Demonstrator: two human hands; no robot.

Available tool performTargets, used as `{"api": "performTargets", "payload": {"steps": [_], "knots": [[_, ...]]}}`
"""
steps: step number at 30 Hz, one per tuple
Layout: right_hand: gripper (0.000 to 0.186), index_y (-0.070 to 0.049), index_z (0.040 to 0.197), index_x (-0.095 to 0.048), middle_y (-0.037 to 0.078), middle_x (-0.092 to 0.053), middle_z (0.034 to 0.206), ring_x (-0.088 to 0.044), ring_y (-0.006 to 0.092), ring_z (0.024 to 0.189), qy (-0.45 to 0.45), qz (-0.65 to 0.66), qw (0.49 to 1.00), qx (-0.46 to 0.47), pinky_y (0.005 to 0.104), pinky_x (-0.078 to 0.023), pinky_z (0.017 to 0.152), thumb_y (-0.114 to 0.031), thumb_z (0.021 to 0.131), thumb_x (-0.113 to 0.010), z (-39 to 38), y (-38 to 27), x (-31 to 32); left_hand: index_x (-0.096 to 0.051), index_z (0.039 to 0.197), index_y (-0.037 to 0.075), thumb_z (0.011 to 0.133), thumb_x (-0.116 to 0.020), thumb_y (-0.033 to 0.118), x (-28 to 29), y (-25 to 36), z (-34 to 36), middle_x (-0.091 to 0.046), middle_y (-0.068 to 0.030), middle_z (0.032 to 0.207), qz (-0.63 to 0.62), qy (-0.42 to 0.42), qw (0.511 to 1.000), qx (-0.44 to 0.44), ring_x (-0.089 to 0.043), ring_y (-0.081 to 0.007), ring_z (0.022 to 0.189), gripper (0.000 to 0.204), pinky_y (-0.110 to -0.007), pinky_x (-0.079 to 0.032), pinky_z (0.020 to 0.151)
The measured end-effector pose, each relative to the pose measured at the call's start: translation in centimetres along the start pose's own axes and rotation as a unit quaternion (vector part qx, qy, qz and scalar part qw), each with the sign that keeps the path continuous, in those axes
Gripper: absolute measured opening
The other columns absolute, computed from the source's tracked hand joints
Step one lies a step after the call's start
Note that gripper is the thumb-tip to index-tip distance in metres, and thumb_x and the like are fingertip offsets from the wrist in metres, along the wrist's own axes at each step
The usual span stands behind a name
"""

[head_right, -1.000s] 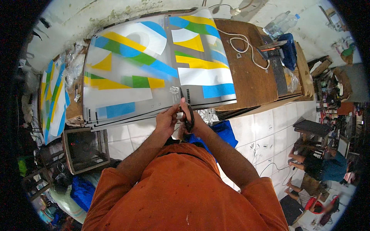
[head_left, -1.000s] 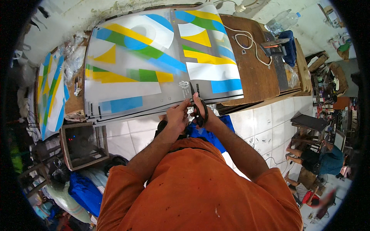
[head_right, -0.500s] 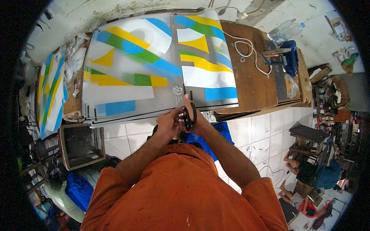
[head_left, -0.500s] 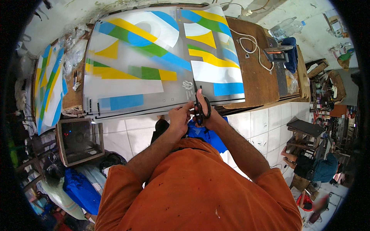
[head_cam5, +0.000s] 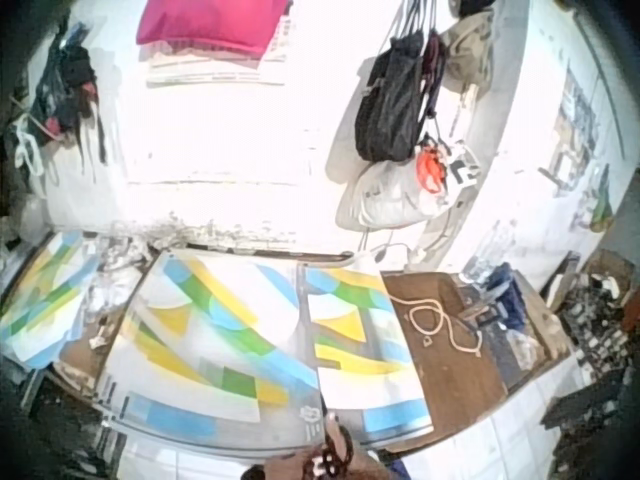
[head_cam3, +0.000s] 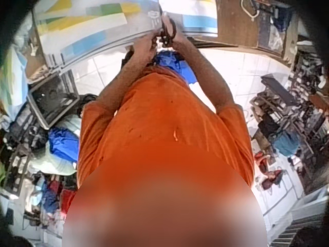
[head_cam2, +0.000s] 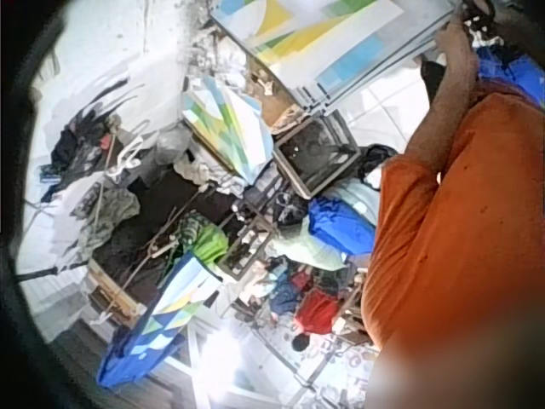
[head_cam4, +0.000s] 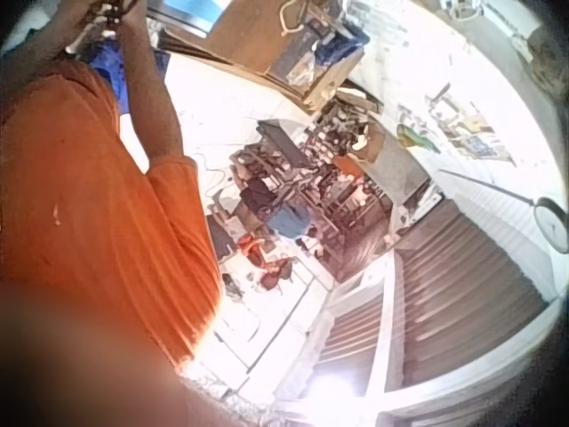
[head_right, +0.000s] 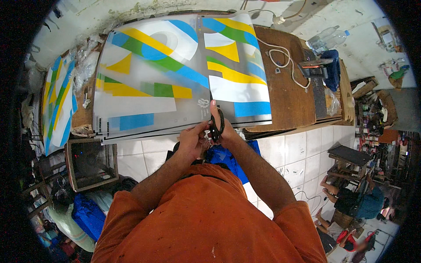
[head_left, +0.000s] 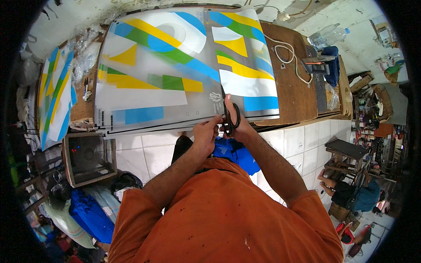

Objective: The person uses scissors to cut small white paper pieces and then cuts a large sheet of patterned vinyl or plastic material on a wooden table. They repeatedly trim edges and separate sections of the material.

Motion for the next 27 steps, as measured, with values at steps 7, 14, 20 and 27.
{"api": "performTargets", "payload": {"steps": [7, 14, 20, 27], "knots": [[0.086, -0.011, 0.099, -0.063, 0.001, -0.054, 0.072, -0.052, 0.0116, 0.057, -0.016, -0.028, 0.998, 0.044, 0.0266, -0.038, 0.045, -0.091, 0.082, -0.036, -0.2, -2.4, -0.3, -0.068, 0.093, 0.003, 0.094, -0.071, 0.015, -0.4, 0.5, -0.6, -0.054, 0.0013, 0.071, -0.004, -0.002, 1.000, 0.009, -0.043, -0.0089, 0.057, 0.012, -0.027, -0.036, 0.046], [0.074, -0.018, 0.108, -0.061, -0.003, -0.058, 0.071, -0.053, 0.0107, 0.050, -0.057, -0.017, 0.995, 0.084, 0.0249, -0.036, 0.038, -0.085, 0.087, -0.039, 0.7, -4.6, -0.3, -0.067, 0.089, 0.003, 0.094, -0.071, 0.015, -0.8, 0.8, -1.1, -0.054, 0.0008, 0.067, -0.004, 0.018, 1.000, 0.015, -0.041, -0.0089, 0.053, 0.014, -0.027, -0.033, 0.045], [0.077, -0.017, 0.089, -0.058, -0.003, -0.049, 0.067, -0.050, 0.0144, 0.053, 0.014, -0.036, 0.999, 0.026, 0.0309, -0.037, 0.045, -0.092, 0.075, -0.047, 3.9, -6.0, 1.2, -0.067, 0.089, 0.002, 0.093, -0.072, 0.015, -0.7, 1.0, -1.3, -0.056, 0.0000, 0.067, -0.016, 0.004, 1.000, 0.013, -0.045, -0.0089, 0.053, 0.014, -0.026, -0.033, 0.047], [0.077, -0.020, 0.077, -0.055, -0.005, -0.046, 0.064, -0.049, 0.0141, 0.056, 0.027, -0.066, 0.997, -0.002, 0.0318, -0.036, 0.049, -0.096, 0.071, -0.046, 6.5, -9.9, 1.2, -0.069, 0.090, 0.000, 0.093, -0.072, 0.014, -0.8, 2.1, -2.1, -0.064, -0.0022, 0.075, 0.010, 0.006, 0.999, 0.037, -0.048, -0.0085, 0.055, 0.015, -0.025, -0.035, 0.049]]}}
Point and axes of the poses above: each hand's wrist, its own z-axis towards the middle knuckle, its own x-axis out of the back of the hand, y = z × x, the point moved 6 cm from there along z, towards the middle knuckle
